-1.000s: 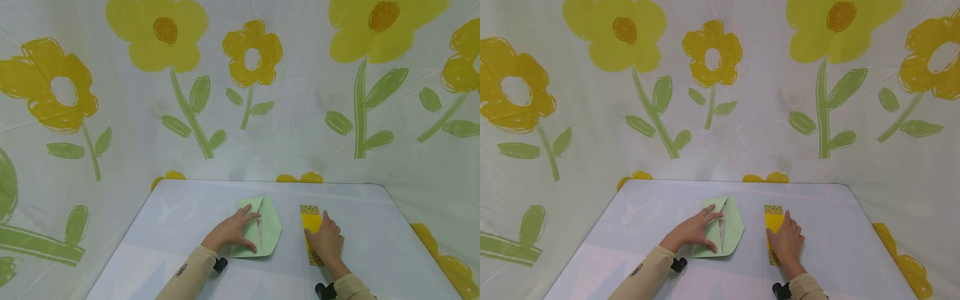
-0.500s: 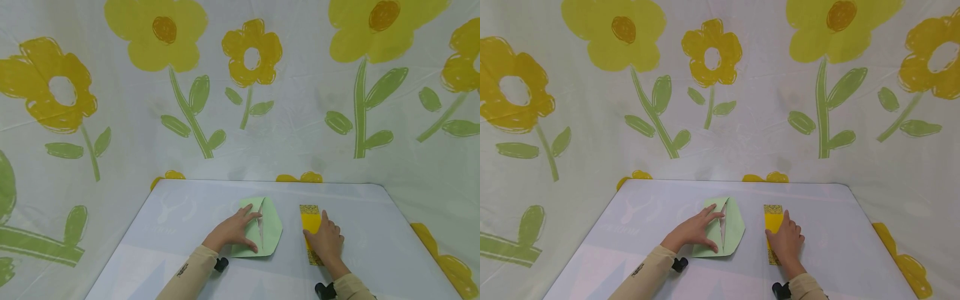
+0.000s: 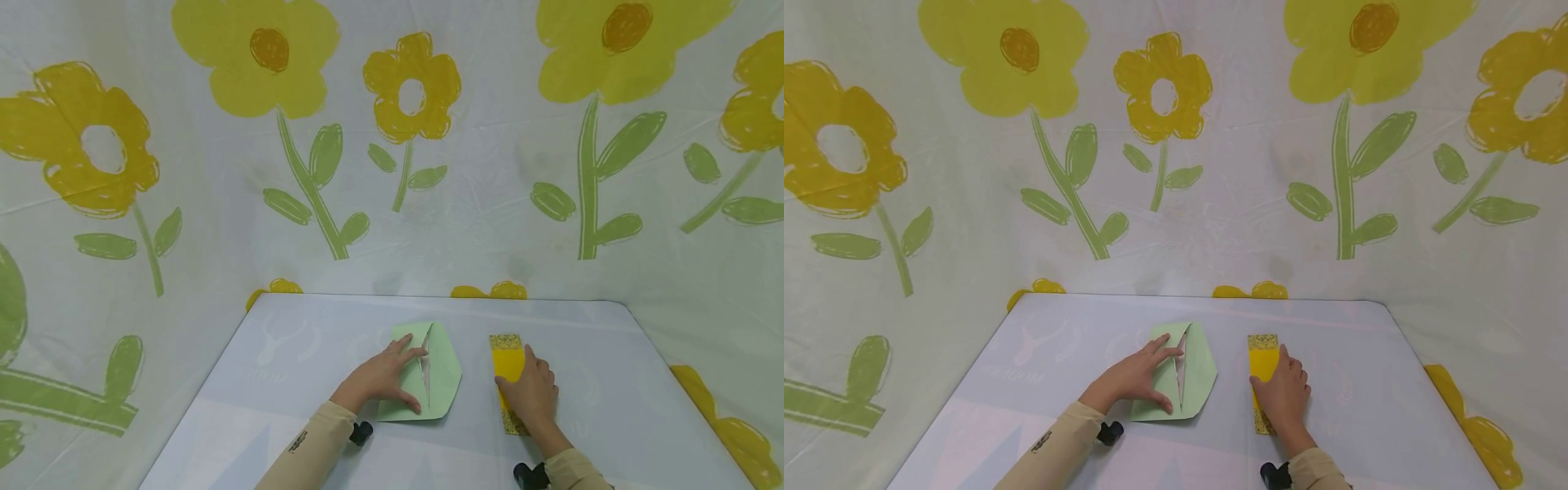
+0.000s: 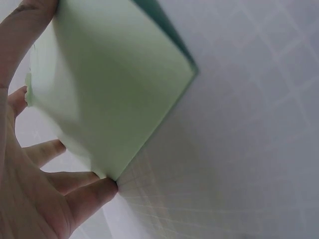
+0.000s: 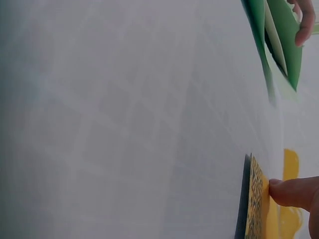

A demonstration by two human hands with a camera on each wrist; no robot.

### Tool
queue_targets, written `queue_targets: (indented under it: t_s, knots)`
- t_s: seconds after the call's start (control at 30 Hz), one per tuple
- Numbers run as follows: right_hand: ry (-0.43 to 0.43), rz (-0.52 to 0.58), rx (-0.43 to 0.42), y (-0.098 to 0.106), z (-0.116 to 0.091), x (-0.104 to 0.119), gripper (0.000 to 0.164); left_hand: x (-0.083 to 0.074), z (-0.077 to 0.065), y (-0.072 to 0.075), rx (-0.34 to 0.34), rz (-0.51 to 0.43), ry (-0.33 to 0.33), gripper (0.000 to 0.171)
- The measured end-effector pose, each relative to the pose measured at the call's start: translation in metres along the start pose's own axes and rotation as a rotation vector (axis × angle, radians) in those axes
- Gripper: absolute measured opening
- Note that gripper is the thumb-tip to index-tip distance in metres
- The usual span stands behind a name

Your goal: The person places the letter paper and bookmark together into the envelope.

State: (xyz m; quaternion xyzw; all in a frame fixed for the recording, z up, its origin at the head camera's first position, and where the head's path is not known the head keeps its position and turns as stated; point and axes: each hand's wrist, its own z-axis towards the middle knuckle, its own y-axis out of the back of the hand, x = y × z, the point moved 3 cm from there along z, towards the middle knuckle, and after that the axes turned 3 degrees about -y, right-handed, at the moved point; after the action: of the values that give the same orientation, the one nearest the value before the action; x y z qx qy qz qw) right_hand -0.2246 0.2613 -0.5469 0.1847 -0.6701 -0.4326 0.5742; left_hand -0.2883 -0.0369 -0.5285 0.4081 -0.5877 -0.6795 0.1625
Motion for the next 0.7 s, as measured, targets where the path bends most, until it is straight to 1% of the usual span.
queue_targets:
  t_s: [0.23,0.5,0.7]
  knots:
    - [0.001,0.009,0.011,0.0001,0.0000,-0.0008,0.093,-0.0009,0.0000,-0.0005,-0.002,0.014,-0.008,0.113]
    - [-0.023,0.055,0.061,-0.0018,0.0005,-0.0029,0.091,-0.0017,0.0005,-0.0005,0.000,0.018,-0.011,0.113]
    - [-0.018,0.059,0.073,-0.0019,0.0006,-0.0025,0.090,-0.0015,0.0009,-0.0011,-0.002,0.024,-0.010,0.113]
